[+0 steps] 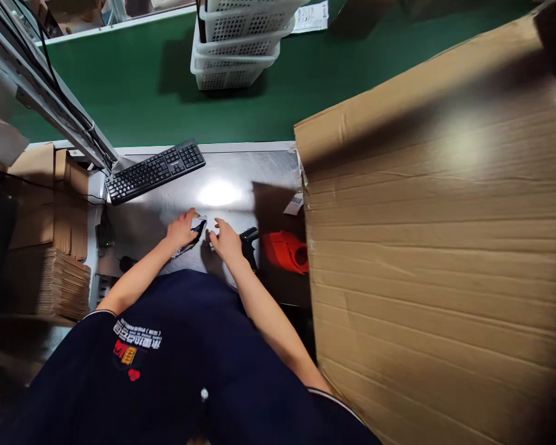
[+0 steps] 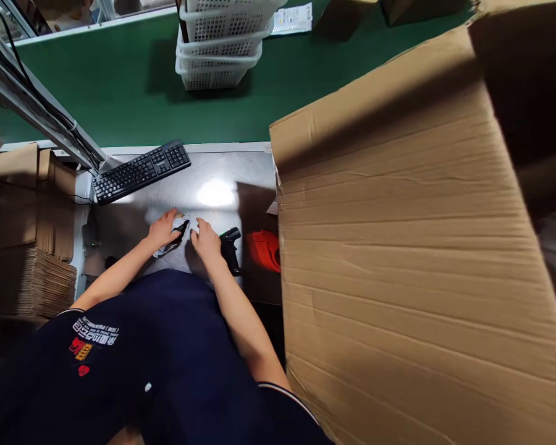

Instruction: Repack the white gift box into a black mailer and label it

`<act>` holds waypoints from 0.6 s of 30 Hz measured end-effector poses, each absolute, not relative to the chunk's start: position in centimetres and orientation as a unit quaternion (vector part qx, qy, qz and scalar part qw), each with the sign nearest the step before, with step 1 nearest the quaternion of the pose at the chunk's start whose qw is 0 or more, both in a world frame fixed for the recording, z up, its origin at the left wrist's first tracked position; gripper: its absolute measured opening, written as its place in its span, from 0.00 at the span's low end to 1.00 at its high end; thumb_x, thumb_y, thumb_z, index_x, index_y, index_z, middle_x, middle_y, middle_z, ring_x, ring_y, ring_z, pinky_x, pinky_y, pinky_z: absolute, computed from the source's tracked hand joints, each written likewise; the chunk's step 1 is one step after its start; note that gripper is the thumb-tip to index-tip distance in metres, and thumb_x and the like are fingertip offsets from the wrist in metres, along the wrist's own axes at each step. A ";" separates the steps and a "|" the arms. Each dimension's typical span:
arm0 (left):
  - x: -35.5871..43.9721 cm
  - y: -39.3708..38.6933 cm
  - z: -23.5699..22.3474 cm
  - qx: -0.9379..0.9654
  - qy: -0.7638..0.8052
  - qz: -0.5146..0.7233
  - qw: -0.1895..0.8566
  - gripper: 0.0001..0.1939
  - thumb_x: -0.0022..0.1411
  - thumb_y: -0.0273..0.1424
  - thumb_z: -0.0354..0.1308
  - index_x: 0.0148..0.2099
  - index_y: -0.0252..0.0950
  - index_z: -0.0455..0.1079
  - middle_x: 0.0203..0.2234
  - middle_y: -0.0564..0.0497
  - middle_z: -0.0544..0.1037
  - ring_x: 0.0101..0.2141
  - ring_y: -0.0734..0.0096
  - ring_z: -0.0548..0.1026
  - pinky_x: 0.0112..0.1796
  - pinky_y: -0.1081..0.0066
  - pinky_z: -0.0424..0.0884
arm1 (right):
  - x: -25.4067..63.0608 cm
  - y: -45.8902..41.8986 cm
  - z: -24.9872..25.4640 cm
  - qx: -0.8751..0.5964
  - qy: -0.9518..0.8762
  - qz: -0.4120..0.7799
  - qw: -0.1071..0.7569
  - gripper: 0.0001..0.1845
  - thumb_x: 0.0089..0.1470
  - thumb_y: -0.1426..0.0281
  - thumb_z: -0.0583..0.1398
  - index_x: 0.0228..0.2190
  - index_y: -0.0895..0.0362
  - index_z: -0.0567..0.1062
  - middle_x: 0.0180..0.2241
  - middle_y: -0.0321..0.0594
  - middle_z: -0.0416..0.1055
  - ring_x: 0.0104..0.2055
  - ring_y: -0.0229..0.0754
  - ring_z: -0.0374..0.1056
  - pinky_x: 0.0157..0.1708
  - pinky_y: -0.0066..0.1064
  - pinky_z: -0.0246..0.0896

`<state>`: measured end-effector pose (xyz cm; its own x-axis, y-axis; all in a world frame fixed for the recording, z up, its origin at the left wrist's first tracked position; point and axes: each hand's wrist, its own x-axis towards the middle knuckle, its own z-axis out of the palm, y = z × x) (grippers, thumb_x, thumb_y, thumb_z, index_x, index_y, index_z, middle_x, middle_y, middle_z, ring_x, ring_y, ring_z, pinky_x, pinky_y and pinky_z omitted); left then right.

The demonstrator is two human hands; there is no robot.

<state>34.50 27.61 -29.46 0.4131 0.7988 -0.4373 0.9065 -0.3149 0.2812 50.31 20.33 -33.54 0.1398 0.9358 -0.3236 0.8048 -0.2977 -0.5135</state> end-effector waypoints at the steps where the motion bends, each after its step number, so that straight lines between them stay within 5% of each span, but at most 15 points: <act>1: 34.6 28.2 -29.5 0.809 0.524 -0.110 0.242 0.35 0.68 0.34 0.60 0.74 0.39 0.57 0.63 0.38 0.71 0.59 0.48 0.72 0.56 0.57 0.73 | 50.4 19.3 -33.5 -0.744 -0.590 0.303 0.083 0.29 0.65 0.70 0.54 0.66 0.58 0.65 0.60 0.54 0.72 0.50 0.54 0.76 0.49 0.43 0.71; 5: 35.6 30.8 -29.7 0.837 0.476 -0.126 0.238 0.18 0.70 0.30 0.55 0.59 0.38 0.76 0.57 0.39 0.75 0.61 0.48 0.68 0.58 0.57 0.71 | 50.3 16.4 -33.9 -0.706 -0.630 0.323 -0.009 0.34 0.57 0.80 0.58 0.63 0.52 0.69 0.66 0.53 0.66 0.49 0.53 0.77 0.44 0.39 0.72; 9: 36.4 32.7 -29.6 0.852 0.442 -0.151 0.236 0.14 0.68 0.28 0.55 0.50 0.38 0.81 0.54 0.38 0.77 0.59 0.49 0.71 0.57 0.58 0.71 | 50.6 16.2 -34.8 -0.728 -0.608 0.315 0.036 0.17 0.64 0.73 0.58 0.53 0.54 0.76 0.58 0.52 0.73 0.48 0.52 0.77 0.45 0.39 0.71; 15: 37.3 35.2 -29.2 0.849 0.431 -0.186 0.244 0.13 0.64 0.29 0.59 0.47 0.38 0.83 0.48 0.41 0.82 0.51 0.53 0.78 0.53 0.63 0.72 | 49.8 18.6 -37.4 -0.732 -0.382 0.400 0.398 0.24 0.60 0.54 0.62 0.50 0.57 0.70 0.42 0.46 0.79 0.38 0.46 0.78 0.40 0.38 0.75; 18: 37.8 36.1 -29.4 0.840 0.439 -0.192 0.254 0.13 0.61 0.27 0.61 0.45 0.37 0.84 0.45 0.43 0.84 0.48 0.54 0.79 0.51 0.64 0.73 | 48.1 20.4 -38.0 -0.705 -0.381 0.402 0.443 0.23 0.57 0.55 0.61 0.48 0.56 0.69 0.41 0.44 0.79 0.37 0.45 0.77 0.37 0.38 0.76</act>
<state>37.81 36.07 -29.40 0.5421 0.6397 -0.5449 0.8345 -0.4862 0.2594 48.11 20.38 -38.02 0.3871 0.8930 -0.2294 0.1808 -0.3175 -0.9309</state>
